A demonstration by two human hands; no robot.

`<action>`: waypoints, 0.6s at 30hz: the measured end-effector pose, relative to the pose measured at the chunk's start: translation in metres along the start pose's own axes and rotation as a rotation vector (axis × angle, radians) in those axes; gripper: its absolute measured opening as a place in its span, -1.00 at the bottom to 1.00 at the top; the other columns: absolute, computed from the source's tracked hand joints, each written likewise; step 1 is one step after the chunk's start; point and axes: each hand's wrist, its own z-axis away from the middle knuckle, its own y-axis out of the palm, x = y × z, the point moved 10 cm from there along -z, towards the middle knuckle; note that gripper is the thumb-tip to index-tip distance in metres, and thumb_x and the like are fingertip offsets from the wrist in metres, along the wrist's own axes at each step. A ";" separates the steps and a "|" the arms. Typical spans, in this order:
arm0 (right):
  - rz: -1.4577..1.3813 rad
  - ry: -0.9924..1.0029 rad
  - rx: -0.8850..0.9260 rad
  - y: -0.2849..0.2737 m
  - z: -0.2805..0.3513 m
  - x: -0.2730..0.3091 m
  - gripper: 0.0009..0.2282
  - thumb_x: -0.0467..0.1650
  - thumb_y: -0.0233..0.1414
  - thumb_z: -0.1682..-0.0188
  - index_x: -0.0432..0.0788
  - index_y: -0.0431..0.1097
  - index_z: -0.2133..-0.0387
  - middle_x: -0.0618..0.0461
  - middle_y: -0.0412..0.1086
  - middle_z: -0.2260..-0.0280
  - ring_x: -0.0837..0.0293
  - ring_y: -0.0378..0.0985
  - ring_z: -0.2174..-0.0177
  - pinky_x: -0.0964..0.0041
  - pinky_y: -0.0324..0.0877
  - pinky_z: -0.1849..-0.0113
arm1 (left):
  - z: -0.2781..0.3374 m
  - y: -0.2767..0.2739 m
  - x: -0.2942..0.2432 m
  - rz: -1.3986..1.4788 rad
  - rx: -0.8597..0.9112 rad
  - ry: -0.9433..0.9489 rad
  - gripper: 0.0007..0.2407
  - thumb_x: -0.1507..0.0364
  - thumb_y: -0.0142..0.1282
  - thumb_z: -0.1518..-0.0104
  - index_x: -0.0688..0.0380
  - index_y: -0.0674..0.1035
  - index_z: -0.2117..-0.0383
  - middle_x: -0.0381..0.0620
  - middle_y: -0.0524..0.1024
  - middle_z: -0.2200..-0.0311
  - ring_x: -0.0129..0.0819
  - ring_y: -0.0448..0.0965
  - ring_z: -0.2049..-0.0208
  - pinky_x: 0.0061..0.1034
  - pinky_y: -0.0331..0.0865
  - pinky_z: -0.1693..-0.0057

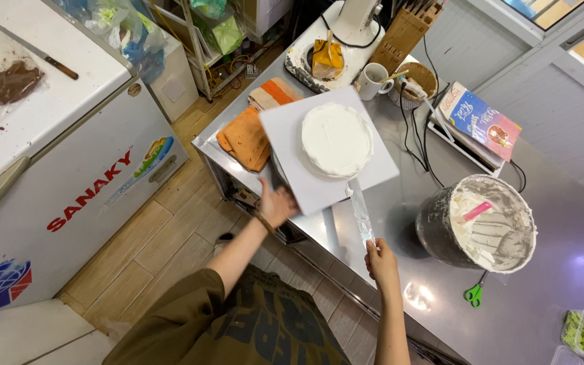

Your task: The person scoops white frosting from a large mixing bowl with a spatula and spreads it over the top and sides of a chocolate cake on a white board, rotating the board between passes. They then wipe the table and nearby surfaces with an orange cloth.

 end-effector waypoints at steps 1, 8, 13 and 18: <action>-0.003 -0.003 -0.003 0.000 -0.001 0.003 -0.79 -0.26 -0.01 -0.11 -0.18 0.37 0.28 0.11 0.26 0.68 0.30 0.19 0.72 0.35 0.05 0.67 | -0.005 -0.003 0.008 -0.003 0.004 0.001 0.03 -0.40 -0.57 0.06 0.25 -0.04 -0.40 0.37 0.18 -0.32 0.19 0.20 -0.35 0.11 0.12 -0.37; -0.085 0.003 0.043 0.011 -0.004 0.008 -0.79 -0.26 -0.02 -0.12 -0.19 0.35 0.27 0.13 0.22 0.69 0.30 0.15 0.73 0.34 0.01 0.68 | -0.014 -0.009 -0.006 0.189 0.123 -0.098 0.09 -0.47 -0.58 0.17 0.09 -0.19 -0.45 0.23 -0.18 -0.44 0.12 -0.17 -0.47 0.07 -0.16 -0.46; -0.073 0.010 0.033 0.016 0.007 0.015 -0.79 -0.26 -0.01 -0.11 -0.16 0.37 0.25 0.10 0.23 0.69 0.30 0.15 0.72 0.34 0.02 0.67 | -0.008 -0.007 -0.053 -0.064 0.177 0.245 0.09 -0.45 -0.67 0.30 -0.05 -0.09 -0.44 0.15 -0.06 -0.42 0.05 -0.03 -0.40 0.03 -0.12 -0.38; 0.009 0.041 0.048 0.023 0.011 0.009 -0.76 -0.24 -0.01 -0.11 -0.20 0.36 0.29 0.06 0.27 0.68 0.24 0.18 0.72 0.29 0.05 0.67 | -0.012 -0.007 0.035 0.121 0.166 -0.163 0.06 -0.44 -0.70 0.06 0.20 -0.06 -0.44 0.27 -0.01 -0.43 0.18 0.04 -0.41 0.11 -0.01 -0.42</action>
